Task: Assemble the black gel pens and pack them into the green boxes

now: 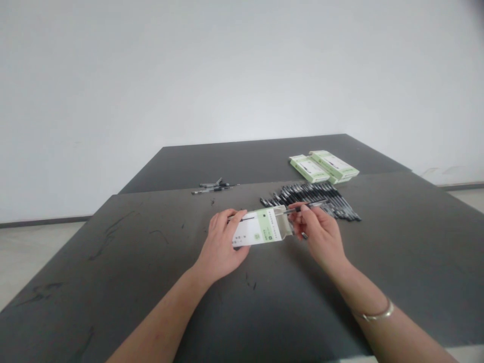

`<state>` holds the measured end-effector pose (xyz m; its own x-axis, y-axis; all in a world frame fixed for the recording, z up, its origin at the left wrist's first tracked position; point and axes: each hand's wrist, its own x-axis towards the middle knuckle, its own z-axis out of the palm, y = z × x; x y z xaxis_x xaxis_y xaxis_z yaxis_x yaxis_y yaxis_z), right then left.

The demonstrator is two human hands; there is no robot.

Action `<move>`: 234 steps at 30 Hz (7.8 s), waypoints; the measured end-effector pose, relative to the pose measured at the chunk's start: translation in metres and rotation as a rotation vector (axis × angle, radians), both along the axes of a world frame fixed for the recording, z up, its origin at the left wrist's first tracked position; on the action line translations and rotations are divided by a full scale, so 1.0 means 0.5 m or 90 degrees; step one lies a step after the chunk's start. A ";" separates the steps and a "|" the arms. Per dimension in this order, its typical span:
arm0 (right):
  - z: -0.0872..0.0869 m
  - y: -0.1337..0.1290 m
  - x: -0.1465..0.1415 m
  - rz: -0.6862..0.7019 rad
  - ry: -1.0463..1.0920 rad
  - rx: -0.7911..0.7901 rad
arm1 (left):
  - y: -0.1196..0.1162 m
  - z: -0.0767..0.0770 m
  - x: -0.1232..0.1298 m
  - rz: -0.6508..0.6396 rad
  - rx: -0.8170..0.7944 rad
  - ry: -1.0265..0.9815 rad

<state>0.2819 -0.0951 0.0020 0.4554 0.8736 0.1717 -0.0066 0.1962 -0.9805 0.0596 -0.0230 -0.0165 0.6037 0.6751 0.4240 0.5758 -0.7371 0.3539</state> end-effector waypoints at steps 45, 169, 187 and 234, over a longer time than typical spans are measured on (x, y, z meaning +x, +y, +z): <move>0.011 0.001 0.001 -0.010 0.013 0.017 | -0.001 0.004 0.000 0.000 -0.011 0.011; 0.016 0.000 0.002 0.100 -0.871 -0.429 | 0.001 0.007 -0.007 -0.077 -0.069 -0.131; -0.003 0.003 0.001 0.077 -0.853 -0.414 | 0.000 0.009 -0.004 -0.143 -0.113 -0.222; 0.026 -0.005 0.000 0.148 0.051 -0.036 | 0.001 0.006 -0.009 -0.049 -0.063 0.004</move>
